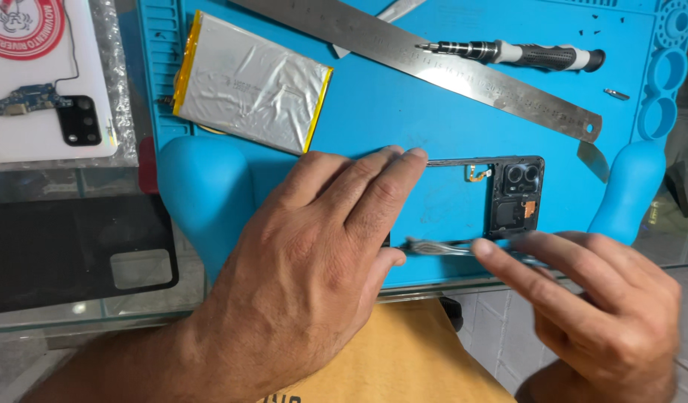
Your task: The person cleans the inside of a disassembled smartphone frame using a toothbrush and a small metal tool. They scrub the edges and camera area of the frame, then use the metal tool to scrape out residue from the corners and crevices.
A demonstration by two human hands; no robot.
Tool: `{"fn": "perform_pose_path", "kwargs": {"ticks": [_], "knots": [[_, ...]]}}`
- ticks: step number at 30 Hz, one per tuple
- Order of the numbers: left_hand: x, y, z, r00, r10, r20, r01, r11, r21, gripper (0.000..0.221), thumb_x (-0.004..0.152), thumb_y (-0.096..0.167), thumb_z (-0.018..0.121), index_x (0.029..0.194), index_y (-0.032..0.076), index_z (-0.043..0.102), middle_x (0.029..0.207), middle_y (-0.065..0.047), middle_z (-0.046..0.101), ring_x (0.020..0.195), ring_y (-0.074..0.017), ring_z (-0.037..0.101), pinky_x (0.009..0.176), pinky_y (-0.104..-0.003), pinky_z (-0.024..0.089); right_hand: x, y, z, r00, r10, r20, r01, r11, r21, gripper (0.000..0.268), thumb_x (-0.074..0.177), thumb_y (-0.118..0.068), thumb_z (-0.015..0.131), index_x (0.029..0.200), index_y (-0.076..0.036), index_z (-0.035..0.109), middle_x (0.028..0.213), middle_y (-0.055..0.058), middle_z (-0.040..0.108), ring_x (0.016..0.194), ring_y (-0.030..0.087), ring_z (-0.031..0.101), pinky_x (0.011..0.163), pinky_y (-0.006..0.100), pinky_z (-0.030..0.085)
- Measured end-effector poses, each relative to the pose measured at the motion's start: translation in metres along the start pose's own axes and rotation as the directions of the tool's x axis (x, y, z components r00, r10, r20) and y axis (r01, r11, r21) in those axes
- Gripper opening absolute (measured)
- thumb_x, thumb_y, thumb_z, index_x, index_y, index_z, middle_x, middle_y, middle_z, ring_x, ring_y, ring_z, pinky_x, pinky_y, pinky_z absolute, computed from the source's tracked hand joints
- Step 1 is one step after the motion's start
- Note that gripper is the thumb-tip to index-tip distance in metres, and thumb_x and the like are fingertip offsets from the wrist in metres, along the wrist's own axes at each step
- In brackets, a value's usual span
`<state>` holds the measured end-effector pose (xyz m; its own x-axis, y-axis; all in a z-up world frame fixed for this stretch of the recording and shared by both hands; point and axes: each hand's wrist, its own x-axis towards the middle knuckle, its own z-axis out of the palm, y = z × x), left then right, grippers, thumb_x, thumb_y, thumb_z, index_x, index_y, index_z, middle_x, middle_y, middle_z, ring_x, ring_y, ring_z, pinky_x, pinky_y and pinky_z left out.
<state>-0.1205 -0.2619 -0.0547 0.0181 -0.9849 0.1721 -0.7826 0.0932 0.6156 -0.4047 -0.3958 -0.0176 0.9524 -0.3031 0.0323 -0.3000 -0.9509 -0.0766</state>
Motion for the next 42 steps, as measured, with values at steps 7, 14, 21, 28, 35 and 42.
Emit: {"fn": "perform_pose_path", "kwargs": {"ticks": [7, 14, 21, 28, 35, 42], "knots": [[0.001, 0.001, -0.001, 1.0, 0.009, 0.004, -0.009, 1.0, 0.009, 0.089, 0.094, 0.039, 0.091, 0.162, -0.001, 0.05, 0.154, -0.016, 0.063, 0.128, -0.0337, 0.059, 0.118, -0.046, 0.05, 0.006, 0.005, -0.002, 0.999, -0.034, 0.0, 0.034, 0.999, 0.006, 0.042, 0.114, -0.007, 0.051, 0.137, -0.02, 0.084, 0.115, 0.014, 0.079, 0.085, 0.033, 0.07, 0.073, 0.049, 0.055], [-0.001, 0.0, 0.0, 1.0, 0.008, 0.01, -0.008, 1.0, 0.028, 0.09, 0.094, 0.039, 0.09, 0.163, 0.0, 0.049, 0.155, -0.014, 0.062, 0.129, -0.0327, 0.058, 0.118, -0.045, 0.049, 0.013, 0.001, 0.006, 0.998, -0.035, -0.044, 0.038, 0.997, 0.065, 0.04, 0.115, -0.006, 0.052, 0.135, -0.02, 0.084, 0.114, 0.012, 0.077, 0.083, 0.031, 0.068, 0.075, 0.047, 0.055], [0.0, 0.001, 0.0, 0.999, 0.031, -0.013, -0.031, 0.999, 0.045, 0.092, 0.092, 0.041, 0.092, 0.161, -0.003, 0.051, 0.153, -0.015, 0.063, 0.124, -0.0319, 0.059, 0.115, -0.043, 0.048, 0.012, 0.003, 0.003, 0.998, -0.055, -0.032, 0.056, 0.998, 0.027, 0.039, 0.115, -0.002, 0.056, 0.136, -0.018, 0.084, 0.113, 0.012, 0.078, 0.084, 0.031, 0.069, 0.075, 0.048, 0.055], [-0.003, 0.0, 0.002, 1.0, 0.011, 0.002, -0.012, 0.999, 0.043, 0.094, 0.092, 0.043, 0.091, 0.164, 0.0, 0.048, 0.155, -0.015, 0.062, 0.129, -0.0323, 0.058, 0.119, -0.045, 0.049, 0.011, 0.007, 0.002, 0.999, -0.045, 0.018, 0.044, 0.999, 0.012, 0.041, 0.115, -0.007, 0.051, 0.138, -0.019, 0.083, 0.116, 0.013, 0.078, 0.085, 0.031, 0.069, 0.076, 0.048, 0.056], [-0.001, -0.001, 0.003, 1.0, 0.025, -0.004, -0.025, 0.997, 0.069, 0.094, 0.092, 0.043, 0.09, 0.164, -0.001, 0.049, 0.155, -0.015, 0.063, 0.128, -0.0313, 0.058, 0.118, -0.043, 0.048, 0.01, 0.01, 0.0, 0.998, -0.065, 0.009, 0.065, 0.998, -0.021, 0.044, 0.115, -0.007, 0.049, 0.136, -0.021, 0.085, 0.113, 0.012, 0.079, 0.086, 0.032, 0.072, 0.073, 0.047, 0.054], [-0.004, -0.001, 0.003, 1.0, 0.019, -0.008, -0.019, 0.998, 0.061, 0.092, 0.093, 0.043, 0.089, 0.163, 0.0, 0.05, 0.154, -0.016, 0.064, 0.127, -0.0315, 0.059, 0.116, -0.043, 0.048, -0.019, 0.04, -0.018, 0.993, 0.033, 0.116, -0.046, 0.993, 0.112, 0.041, 0.113, 0.002, 0.051, 0.14, -0.009, 0.08, 0.122, 0.019, 0.076, 0.086, 0.031, 0.067, 0.079, 0.046, 0.055]]}}
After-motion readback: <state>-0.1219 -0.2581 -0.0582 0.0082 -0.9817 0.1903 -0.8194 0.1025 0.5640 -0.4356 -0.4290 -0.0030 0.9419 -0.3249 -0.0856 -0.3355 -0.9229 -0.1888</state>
